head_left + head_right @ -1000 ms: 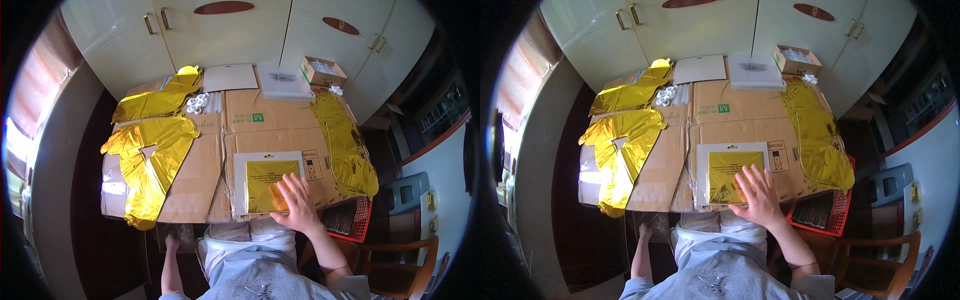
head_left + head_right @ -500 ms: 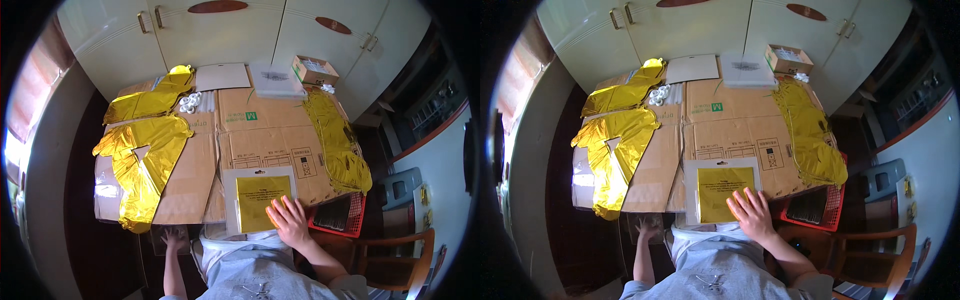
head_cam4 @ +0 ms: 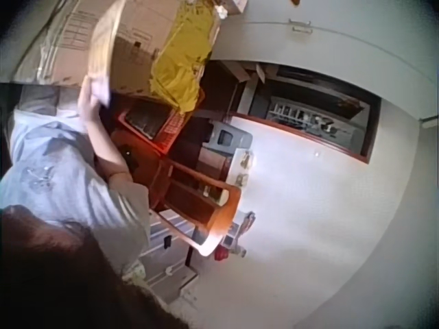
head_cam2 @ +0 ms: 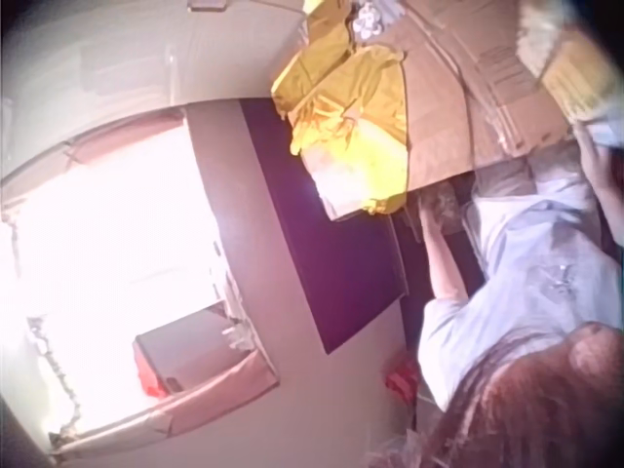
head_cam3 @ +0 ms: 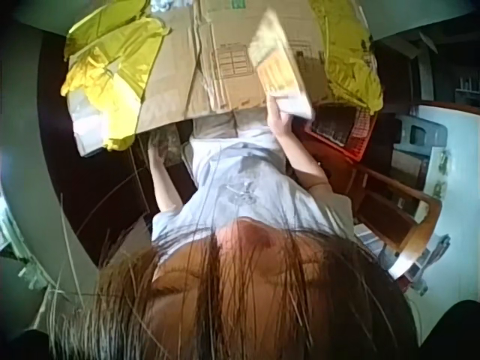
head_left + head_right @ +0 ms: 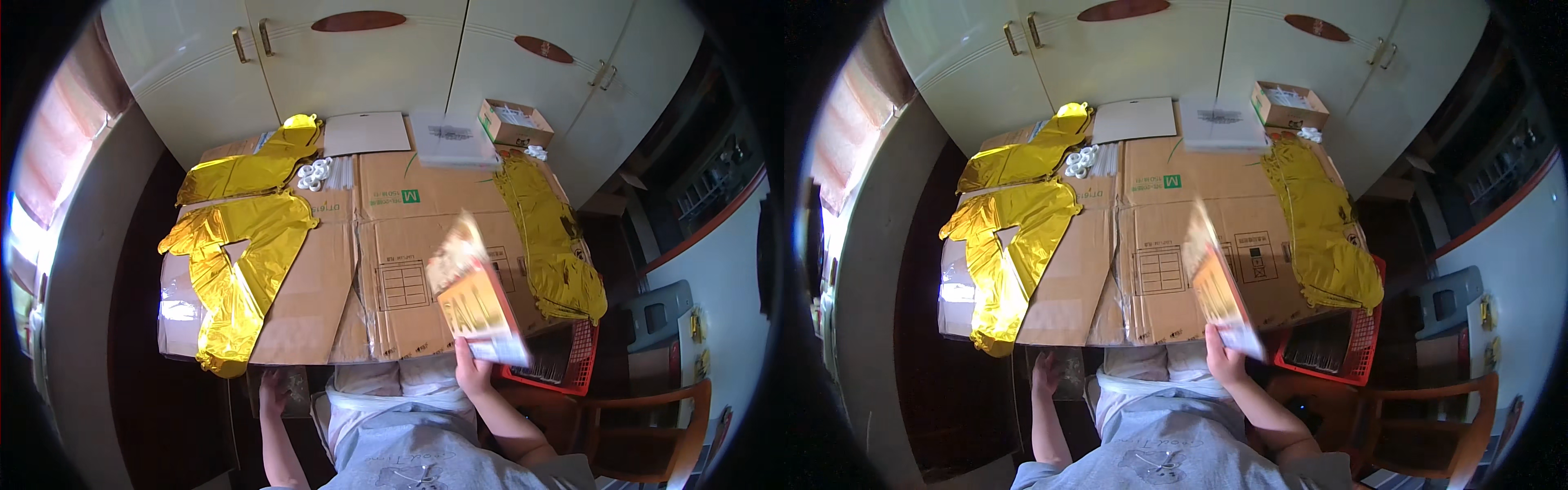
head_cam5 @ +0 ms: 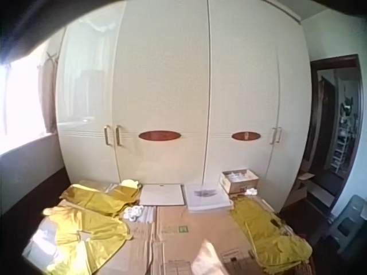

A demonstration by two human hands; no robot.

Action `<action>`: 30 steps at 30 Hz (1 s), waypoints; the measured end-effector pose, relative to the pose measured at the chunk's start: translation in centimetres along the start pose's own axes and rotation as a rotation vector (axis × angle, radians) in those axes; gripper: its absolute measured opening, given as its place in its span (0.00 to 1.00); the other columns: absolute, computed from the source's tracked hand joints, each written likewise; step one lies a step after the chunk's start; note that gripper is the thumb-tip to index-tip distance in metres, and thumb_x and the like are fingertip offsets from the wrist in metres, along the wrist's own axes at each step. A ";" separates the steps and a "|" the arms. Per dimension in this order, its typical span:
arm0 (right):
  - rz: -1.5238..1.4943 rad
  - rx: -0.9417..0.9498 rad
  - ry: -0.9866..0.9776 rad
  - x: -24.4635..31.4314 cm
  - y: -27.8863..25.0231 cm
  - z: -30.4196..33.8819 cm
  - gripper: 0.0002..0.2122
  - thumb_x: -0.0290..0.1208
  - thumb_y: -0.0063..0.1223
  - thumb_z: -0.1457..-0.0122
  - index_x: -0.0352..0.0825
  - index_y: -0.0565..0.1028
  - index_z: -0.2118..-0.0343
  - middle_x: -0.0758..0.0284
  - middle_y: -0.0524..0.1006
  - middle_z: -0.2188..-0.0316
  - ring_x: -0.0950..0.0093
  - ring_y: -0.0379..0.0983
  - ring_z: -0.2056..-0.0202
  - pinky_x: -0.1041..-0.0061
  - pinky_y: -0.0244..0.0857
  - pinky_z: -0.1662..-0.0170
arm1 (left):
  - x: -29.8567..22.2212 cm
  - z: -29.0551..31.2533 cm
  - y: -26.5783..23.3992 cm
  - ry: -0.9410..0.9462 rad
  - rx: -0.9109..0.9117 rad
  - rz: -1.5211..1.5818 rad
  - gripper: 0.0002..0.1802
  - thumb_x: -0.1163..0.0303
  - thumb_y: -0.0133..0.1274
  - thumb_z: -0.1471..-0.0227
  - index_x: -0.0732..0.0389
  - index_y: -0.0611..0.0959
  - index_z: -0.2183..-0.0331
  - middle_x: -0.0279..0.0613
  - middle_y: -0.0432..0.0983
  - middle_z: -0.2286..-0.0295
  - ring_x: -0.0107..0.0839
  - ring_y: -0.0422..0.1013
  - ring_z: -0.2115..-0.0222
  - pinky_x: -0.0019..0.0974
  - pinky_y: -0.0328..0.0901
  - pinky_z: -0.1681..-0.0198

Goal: Folding gold packaging material and preparing items for shipping inside cardboard boxes.

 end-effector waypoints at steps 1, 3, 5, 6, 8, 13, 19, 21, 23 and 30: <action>-0.012 0.026 0.012 0.6 0.2 -0.4 0.12 0.22 0.44 0.36 0.26 0.68 0.51 0.65 0.72 0.56 0.77 0.68 0.56 0.77 0.61 0.52 | 0.2 0.1 0.1 0.004 0.018 -0.009 0.32 0.67 0.47 0.43 0.61 0.60 0.39 0.43 0.64 0.45 0.34 0.62 0.46 0.33 0.58 0.46; 0.048 0.016 -0.102 1.5 0.4 -0.9 0.12 0.22 0.42 0.36 0.25 0.69 0.51 0.65 0.73 0.58 0.78 0.69 0.59 0.77 0.63 0.54 | 0.8 -0.1 -0.1 0.108 0.071 -0.260 0.34 0.65 0.48 0.43 0.62 0.58 0.38 0.43 0.60 0.42 0.34 0.58 0.42 0.35 0.55 0.41; 0.139 -0.020 -0.228 3.9 1.1 -1.8 0.13 0.22 0.42 0.36 0.25 0.68 0.50 0.62 0.73 0.58 0.76 0.69 0.59 0.77 0.62 0.53 | 0.5 0.2 0.4 0.231 0.178 -0.042 0.39 0.59 0.50 0.44 0.62 0.55 0.37 0.46 0.55 0.39 0.39 0.51 0.38 0.39 0.49 0.37; 0.188 -0.038 -0.290 4.8 1.2 -1.9 0.14 0.22 0.43 0.37 0.24 0.67 0.49 0.61 0.74 0.58 0.75 0.70 0.58 0.77 0.62 0.52 | 0.1 0.5 0.6 0.237 0.127 -0.384 0.38 0.58 0.49 0.44 0.60 0.56 0.37 0.44 0.55 0.38 0.40 0.51 0.37 0.43 0.47 0.37; 0.213 0.007 -0.517 4.7 1.2 -2.2 0.13 0.25 0.46 0.38 0.33 0.73 0.51 0.54 0.71 0.47 0.59 0.66 0.43 0.64 0.57 0.41 | -3.7 4.9 3.6 0.147 -0.059 -1.335 0.36 0.55 0.49 0.45 0.56 0.59 0.38 0.41 0.55 0.38 0.41 0.49 0.37 0.52 0.43 0.36; 0.903 0.240 -0.695 5.6 0.8 -2.5 0.17 0.30 0.47 0.41 0.58 0.76 0.50 0.76 0.72 0.45 0.68 0.62 0.40 0.52 0.46 0.36 | -4.5 6.2 2.8 0.261 0.031 -1.469 0.30 0.52 0.49 0.46 0.54 0.71 0.44 0.41 0.66 0.44 0.39 0.57 0.40 0.63 0.39 0.37; 1.054 0.495 -0.527 4.6 1.8 -0.1 0.20 0.29 0.51 0.45 0.53 0.74 0.48 0.73 0.70 0.45 0.67 0.61 0.41 0.44 0.46 0.38 | -13.6 19.4 12.5 0.319 0.506 -1.215 0.23 0.61 0.52 0.44 0.66 0.76 0.51 0.53 0.79 0.59 0.37 0.73 0.53 0.37 0.67 0.51; 1.034 0.516 -0.483 5.1 2.5 0.4 0.21 0.28 0.52 0.47 0.51 0.74 0.48 0.72 0.68 0.43 0.66 0.59 0.40 0.43 0.47 0.39 | -13.1 20.3 14.2 0.442 0.693 -0.811 0.24 0.59 0.52 0.43 0.67 0.76 0.51 0.47 0.79 0.59 0.35 0.75 0.57 0.37 0.68 0.55; 1.034 0.523 -0.481 5.6 2.8 0.7 0.21 0.29 0.52 0.47 0.51 0.74 0.48 0.72 0.68 0.44 0.67 0.60 0.41 0.44 0.48 0.39 | -12.1 20.9 15.7 0.402 0.869 -0.403 0.23 0.59 0.50 0.41 0.68 0.76 0.52 0.41 0.79 0.60 0.30 0.74 0.63 0.33 0.67 0.61; 0.948 0.564 -0.471 6.3 2.4 1.8 0.22 0.31 0.56 0.50 0.52 0.75 0.49 0.73 0.70 0.45 0.65 0.62 0.42 0.43 0.47 0.40 | -10.6 21.5 19.5 0.106 0.799 0.005 0.15 0.66 0.59 0.46 0.65 0.81 0.60 0.31 0.79 0.70 0.15 0.67 0.75 0.22 0.62 0.72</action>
Point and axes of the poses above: each hand's wrist, its own z-axis away from the middle knuckle, its own y-axis out of the palm, x = y × z, the point moved 4 cm from there along -z, towards the middle knuckle
